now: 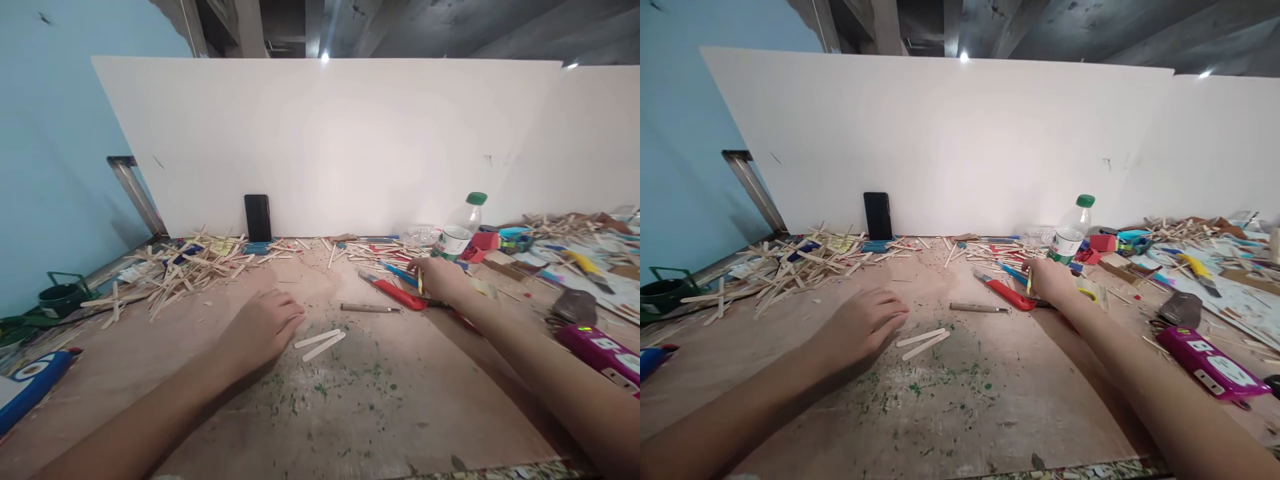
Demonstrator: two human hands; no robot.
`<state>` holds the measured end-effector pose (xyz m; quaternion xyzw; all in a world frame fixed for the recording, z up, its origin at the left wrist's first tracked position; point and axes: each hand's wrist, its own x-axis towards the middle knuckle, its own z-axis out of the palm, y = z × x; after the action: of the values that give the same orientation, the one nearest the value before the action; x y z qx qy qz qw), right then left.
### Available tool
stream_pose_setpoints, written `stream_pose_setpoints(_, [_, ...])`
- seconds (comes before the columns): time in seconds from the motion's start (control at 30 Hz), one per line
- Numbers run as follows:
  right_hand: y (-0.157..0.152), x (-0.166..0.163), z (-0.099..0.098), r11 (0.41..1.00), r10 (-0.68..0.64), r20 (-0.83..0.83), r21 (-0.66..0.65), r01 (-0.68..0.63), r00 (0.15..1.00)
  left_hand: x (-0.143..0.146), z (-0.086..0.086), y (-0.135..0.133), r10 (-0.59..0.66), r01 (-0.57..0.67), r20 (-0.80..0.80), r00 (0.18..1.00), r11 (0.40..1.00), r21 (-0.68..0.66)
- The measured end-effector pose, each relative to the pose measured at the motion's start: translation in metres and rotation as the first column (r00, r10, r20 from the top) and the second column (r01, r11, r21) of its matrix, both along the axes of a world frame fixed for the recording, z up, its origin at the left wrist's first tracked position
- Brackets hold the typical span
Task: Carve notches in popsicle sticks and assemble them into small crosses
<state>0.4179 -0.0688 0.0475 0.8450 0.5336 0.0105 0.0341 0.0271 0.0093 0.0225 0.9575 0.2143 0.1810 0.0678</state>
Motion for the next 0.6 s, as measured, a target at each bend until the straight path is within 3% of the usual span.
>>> stream_pose_setpoints(0.17, [0.003, 0.003, -0.003, 0.994, 0.039, -0.048, 0.108, -0.034, 0.998, 0.004, -0.005, -0.013, -0.185, 0.178, -0.060, 0.981, 0.978, -0.108])
stream_pose_setpoints(0.3, [0.003, -0.004, 0.004, 0.960, 0.213, -0.182, 0.219, -0.172, 0.960, 0.004, -0.008, -0.019, -0.218, 0.204, -0.071, 0.973, 0.965, -0.165])
stream_pose_setpoints(0.37, [0.000, -0.014, 0.009, 0.923, 0.350, -0.285, 0.270, -0.275, 0.892, 0.004, -0.009, -0.018, -0.216, 0.200, -0.070, 0.974, 0.962, -0.184])
stream_pose_setpoints(0.47, [-0.007, -0.041, 0.011, 0.845, 0.531, -0.441, 0.342, -0.412, 0.724, 0.004, -0.010, -0.016, -0.216, 0.198, -0.067, 0.974, 0.958, -0.207])
stream_pose_setpoints(0.6, [-0.020, -0.086, 0.000, 0.751, 0.650, -0.581, 0.394, -0.530, 0.489, 0.005, -0.014, -0.013, -0.223, 0.202, -0.075, 0.972, 0.954, -0.220])
